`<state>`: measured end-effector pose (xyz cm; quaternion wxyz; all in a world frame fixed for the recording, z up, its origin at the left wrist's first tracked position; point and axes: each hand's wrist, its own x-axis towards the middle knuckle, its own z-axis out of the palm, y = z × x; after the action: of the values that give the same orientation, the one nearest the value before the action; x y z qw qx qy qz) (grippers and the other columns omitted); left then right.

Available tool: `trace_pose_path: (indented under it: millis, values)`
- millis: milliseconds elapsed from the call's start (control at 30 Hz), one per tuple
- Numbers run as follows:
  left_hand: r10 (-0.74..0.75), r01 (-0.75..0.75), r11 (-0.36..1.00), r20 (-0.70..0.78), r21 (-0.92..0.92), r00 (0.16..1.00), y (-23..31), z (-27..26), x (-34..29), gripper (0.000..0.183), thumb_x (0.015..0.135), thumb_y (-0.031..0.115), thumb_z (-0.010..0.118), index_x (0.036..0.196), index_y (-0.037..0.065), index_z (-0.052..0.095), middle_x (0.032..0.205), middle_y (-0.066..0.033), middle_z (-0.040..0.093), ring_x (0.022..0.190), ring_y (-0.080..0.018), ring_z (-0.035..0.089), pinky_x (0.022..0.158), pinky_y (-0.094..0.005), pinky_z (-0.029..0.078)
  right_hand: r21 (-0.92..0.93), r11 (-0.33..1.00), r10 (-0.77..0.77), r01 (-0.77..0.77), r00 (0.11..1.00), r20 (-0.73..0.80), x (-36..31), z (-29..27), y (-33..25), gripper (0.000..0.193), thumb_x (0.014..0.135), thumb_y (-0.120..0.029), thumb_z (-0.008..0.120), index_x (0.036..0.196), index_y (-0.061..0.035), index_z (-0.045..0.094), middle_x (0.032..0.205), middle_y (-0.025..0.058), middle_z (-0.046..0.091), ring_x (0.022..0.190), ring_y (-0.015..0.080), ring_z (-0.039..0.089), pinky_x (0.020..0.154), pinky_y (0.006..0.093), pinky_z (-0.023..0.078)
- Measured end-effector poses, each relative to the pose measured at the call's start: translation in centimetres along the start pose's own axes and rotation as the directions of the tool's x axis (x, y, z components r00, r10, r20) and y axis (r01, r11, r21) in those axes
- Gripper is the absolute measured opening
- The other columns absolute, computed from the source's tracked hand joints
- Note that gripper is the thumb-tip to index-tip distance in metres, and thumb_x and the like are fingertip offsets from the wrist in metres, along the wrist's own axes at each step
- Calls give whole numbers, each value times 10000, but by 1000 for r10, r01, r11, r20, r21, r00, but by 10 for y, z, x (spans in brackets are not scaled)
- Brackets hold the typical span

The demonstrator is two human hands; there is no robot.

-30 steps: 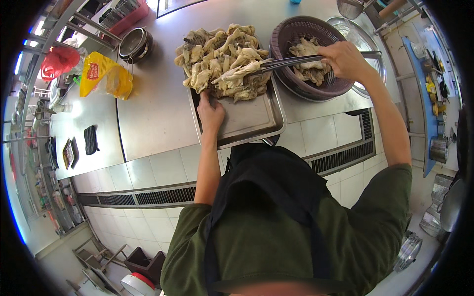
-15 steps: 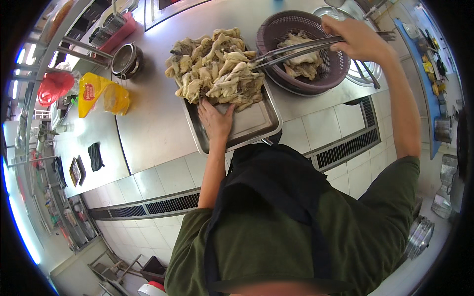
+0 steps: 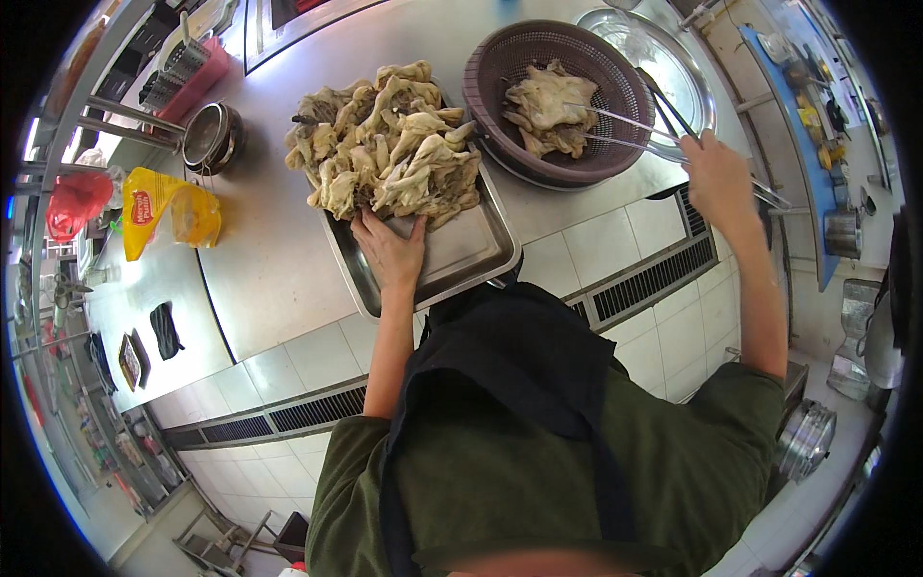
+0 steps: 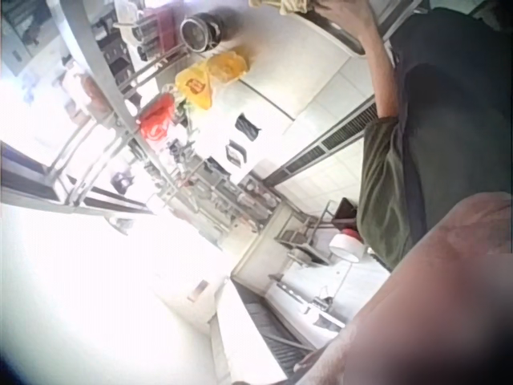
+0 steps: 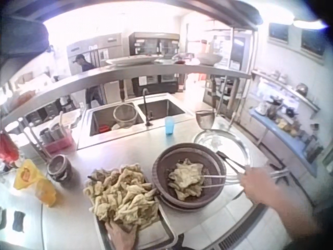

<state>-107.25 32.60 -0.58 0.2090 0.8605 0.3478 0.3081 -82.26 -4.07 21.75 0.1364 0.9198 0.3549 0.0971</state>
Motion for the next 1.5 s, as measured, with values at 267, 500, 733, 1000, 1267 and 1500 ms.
trace_pose_path:
  millis: [267, 500, 733, 1000, 1267, 1500]
  values:
    - [-13, 13, 1000, 9, -22, 1000, -3, -1, -2, 990, 742, 340, 895, 1420, -137, 356, 1365, -324, 402, 1283, -495, 415, 1107, -522, 381, -98, 995, -49, 35, 988, -144, 8, 61, -27, 283, 885, -38, 600, 1166, -65, 581, 997, 141, 604, 924, 308, 673, 725, 439, 555]
    - [37, -37, 999, -21, -4, 999, -8, 2, -2, 992, 737, 341, 893, 1424, -137, 359, 1350, -320, 408, 1267, -495, 423, 1094, -523, 387, -91, 995, -60, 44, 982, -179, 1, 75, -16, 325, 891, -56, 601, 1212, -73, 551, 900, 102, 632, 795, 303, 699, 668, 415, 572]
    - [4, -4, 1000, -18, -25, 1000, -1, -1, -2, 995, 732, 317, 896, 1436, -133, 355, 1335, -317, 414, 1255, -492, 429, 1091, -522, 385, 214, 970, 153, -114, 973, -173, 6, 78, 5, 199, 945, -96, 578, 1136, -44, 601, 887, 200, 710, 822, 403, 696, 717, 521, 538]
    - [-109, 112, 987, 33, -115, 994, 6, -7, 0, 982, 699, 221, 903, 1438, -126, 356, 1290, -315, 435, 1220, -499, 438, 1071, -520, 389, 430, 895, 234, -121, 947, -219, -18, 34, 14, 214, 993, -166, 578, 1105, -6, 667, 880, 269, 681, 821, 489, 640, 704, 528, 482]
    - [-315, 326, 884, 90, -335, 945, 8, 0, 0, 716, 735, 136, 876, 1293, -98, 494, 1133, -277, 620, 1005, -444, 618, 871, -457, 511, 630, 776, 85, 37, 983, -162, -59, -18, 9, 147, 932, -9, 627, 1060, 52, 665, 725, 168, 648, 625, 217, 647, 595, 341, 476]
    - [-390, 642, 632, 538, -433, 747, -13, 24, -7, 329, 831, 125, 825, 1063, -42, 662, 900, -169, 721, 783, -247, 718, 699, -371, 582, 734, 629, -140, 256, 966, -218, -67, -15, -31, 172, 848, 34, 697, 1018, 52, 679, 763, 179, 672, 617, 297, 651, 589, 341, 481]
